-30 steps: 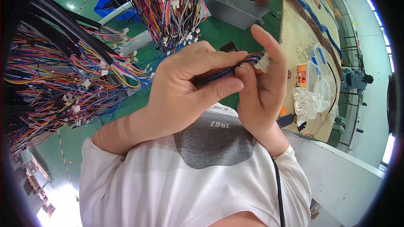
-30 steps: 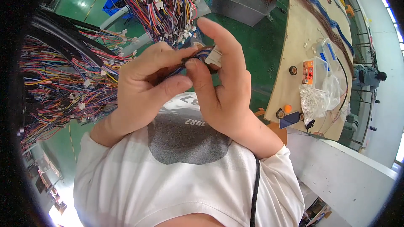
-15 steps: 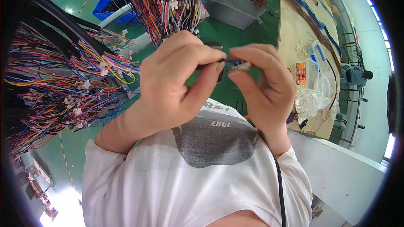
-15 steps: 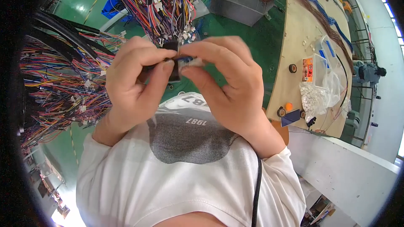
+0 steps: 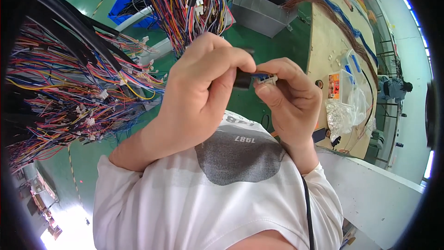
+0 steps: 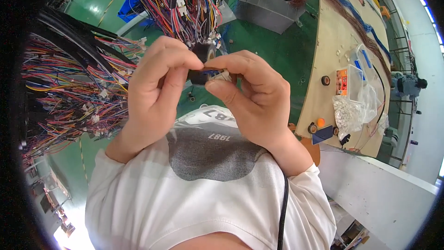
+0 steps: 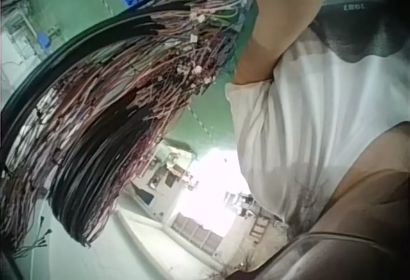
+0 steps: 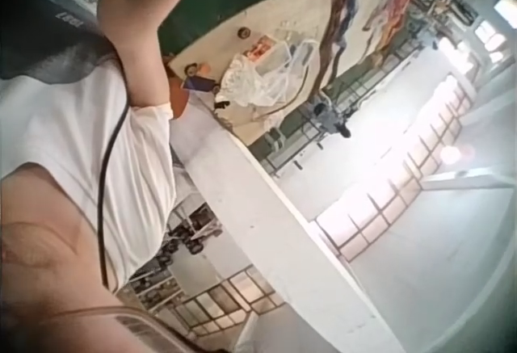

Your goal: Wrapping bundles of electrical wires with black adhesive tape at specific locations.

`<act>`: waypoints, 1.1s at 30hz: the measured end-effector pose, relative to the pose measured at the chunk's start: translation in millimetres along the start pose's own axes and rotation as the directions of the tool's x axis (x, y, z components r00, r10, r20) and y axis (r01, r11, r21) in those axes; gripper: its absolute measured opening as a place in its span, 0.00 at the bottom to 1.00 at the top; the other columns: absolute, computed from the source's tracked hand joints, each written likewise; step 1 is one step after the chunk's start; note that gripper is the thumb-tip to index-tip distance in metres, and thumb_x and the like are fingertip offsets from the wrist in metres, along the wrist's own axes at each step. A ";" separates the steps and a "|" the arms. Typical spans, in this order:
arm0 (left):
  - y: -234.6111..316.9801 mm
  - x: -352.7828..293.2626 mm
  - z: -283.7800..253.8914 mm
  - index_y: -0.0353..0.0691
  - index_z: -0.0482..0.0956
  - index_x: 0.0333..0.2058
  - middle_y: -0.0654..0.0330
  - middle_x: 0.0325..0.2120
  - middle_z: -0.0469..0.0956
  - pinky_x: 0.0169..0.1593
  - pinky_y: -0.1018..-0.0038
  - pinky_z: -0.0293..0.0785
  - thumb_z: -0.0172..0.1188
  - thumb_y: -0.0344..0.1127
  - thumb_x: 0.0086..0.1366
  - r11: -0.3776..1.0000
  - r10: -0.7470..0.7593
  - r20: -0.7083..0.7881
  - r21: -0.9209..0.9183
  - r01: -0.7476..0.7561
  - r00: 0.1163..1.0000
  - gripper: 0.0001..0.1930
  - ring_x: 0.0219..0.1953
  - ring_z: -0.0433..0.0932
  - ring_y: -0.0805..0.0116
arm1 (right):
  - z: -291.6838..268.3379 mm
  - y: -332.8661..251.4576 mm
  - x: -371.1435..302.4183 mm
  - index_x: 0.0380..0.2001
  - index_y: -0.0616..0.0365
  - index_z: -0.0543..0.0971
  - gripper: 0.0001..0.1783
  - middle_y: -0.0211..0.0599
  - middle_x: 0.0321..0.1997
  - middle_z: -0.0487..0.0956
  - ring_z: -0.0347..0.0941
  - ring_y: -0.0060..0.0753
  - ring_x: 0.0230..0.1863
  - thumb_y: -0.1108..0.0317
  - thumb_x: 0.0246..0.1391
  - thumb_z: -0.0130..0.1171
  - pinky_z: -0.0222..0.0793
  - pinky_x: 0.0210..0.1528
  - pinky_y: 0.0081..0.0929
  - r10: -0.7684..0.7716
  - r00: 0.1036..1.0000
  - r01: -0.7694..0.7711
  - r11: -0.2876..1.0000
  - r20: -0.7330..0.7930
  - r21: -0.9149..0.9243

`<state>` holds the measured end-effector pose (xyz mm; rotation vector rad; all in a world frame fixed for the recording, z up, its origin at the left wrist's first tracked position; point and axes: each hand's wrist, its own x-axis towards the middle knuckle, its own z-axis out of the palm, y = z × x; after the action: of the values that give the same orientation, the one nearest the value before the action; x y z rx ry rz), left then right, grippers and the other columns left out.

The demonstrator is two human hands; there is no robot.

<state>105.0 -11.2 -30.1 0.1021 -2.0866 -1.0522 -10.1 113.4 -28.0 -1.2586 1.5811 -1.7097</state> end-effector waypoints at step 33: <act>-39.6 -13.8 10.7 0.35 0.73 0.27 0.58 0.19 0.67 0.19 0.76 0.63 0.61 0.23 0.43 0.956 0.190 0.131 0.202 -0.214 0.973 0.09 0.17 0.69 0.65 | 9.1 12.8 5.4 0.25 0.61 0.70 0.10 0.19 0.18 0.64 0.52 0.08 0.18 0.66 0.53 0.50 0.45 0.19 0.10 0.360 0.933 -0.361 0.930 0.018 0.074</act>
<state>97.2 -24.8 -70.4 -0.0641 -2.2514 -0.7218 -7.5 101.6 -39.4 -0.8671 1.6109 -1.5141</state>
